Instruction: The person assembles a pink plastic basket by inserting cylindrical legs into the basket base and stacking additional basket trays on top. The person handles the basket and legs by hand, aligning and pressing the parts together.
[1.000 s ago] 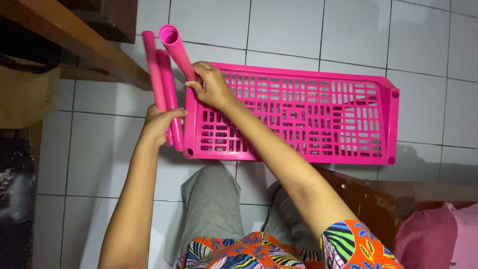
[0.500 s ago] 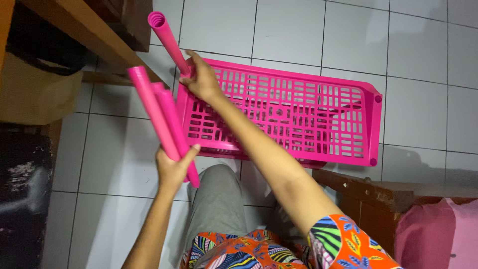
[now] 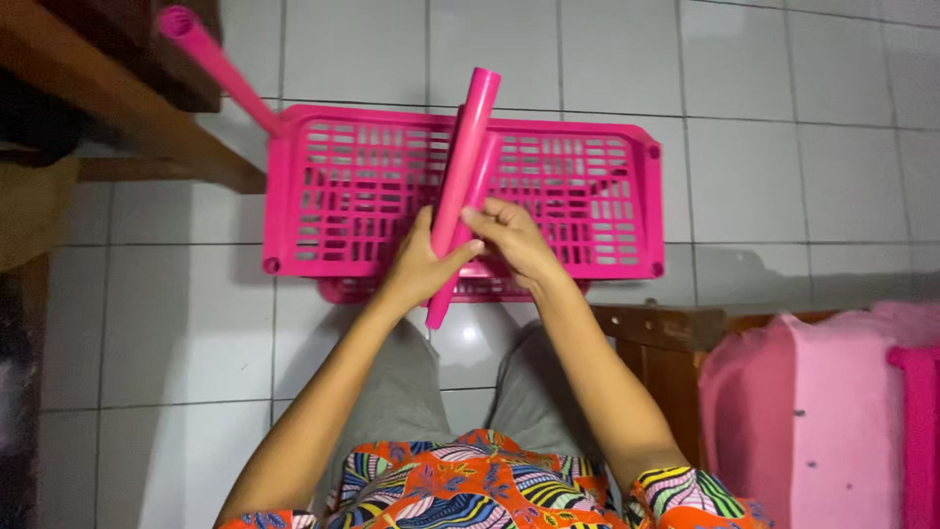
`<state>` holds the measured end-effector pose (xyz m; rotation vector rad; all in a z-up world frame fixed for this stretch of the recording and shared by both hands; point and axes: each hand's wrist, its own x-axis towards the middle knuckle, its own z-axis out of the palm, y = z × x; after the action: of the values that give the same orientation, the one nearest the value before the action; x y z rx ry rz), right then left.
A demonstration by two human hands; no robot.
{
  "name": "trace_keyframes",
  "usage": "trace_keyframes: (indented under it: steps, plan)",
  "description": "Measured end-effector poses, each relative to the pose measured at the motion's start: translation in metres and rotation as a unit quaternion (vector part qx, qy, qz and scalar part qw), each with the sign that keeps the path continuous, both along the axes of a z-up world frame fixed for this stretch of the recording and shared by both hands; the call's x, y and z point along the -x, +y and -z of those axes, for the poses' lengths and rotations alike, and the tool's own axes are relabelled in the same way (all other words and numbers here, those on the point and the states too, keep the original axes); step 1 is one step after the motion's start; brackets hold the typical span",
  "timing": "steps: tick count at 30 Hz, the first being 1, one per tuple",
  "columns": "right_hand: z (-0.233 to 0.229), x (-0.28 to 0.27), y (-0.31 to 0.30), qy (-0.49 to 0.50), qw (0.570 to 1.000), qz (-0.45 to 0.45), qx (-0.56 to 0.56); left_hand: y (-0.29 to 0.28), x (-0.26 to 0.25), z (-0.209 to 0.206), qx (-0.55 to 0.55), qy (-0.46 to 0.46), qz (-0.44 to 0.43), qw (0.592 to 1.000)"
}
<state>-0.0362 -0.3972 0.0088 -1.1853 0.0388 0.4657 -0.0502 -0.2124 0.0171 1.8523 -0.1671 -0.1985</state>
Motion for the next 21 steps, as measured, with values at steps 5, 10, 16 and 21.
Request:
trace_keyframes:
  steps: [5, 10, 16, 21]
  plan:
    - [-0.004, 0.000, -0.066, 0.036, 0.978, 0.202, -0.029, -0.056, -0.001, -0.007, 0.195, 0.105, 0.103, 0.970]
    - [-0.013, 0.002, -0.117, 0.010, 0.955, 0.285, -0.084, -0.095, -0.012, -0.005, 0.331, 0.239, 0.092, 0.908]
    - [-0.029, 0.004, -0.152, -0.037, 0.933, 0.341, -0.113, -0.138, -0.036, -0.001, 0.314, 0.276, 0.048, 0.907]
    - [-0.009, 0.018, -0.163, -0.055, 0.973, 0.213, -0.071, -0.186, -0.063, 0.007, 0.306, 0.248, 0.019, 0.919]
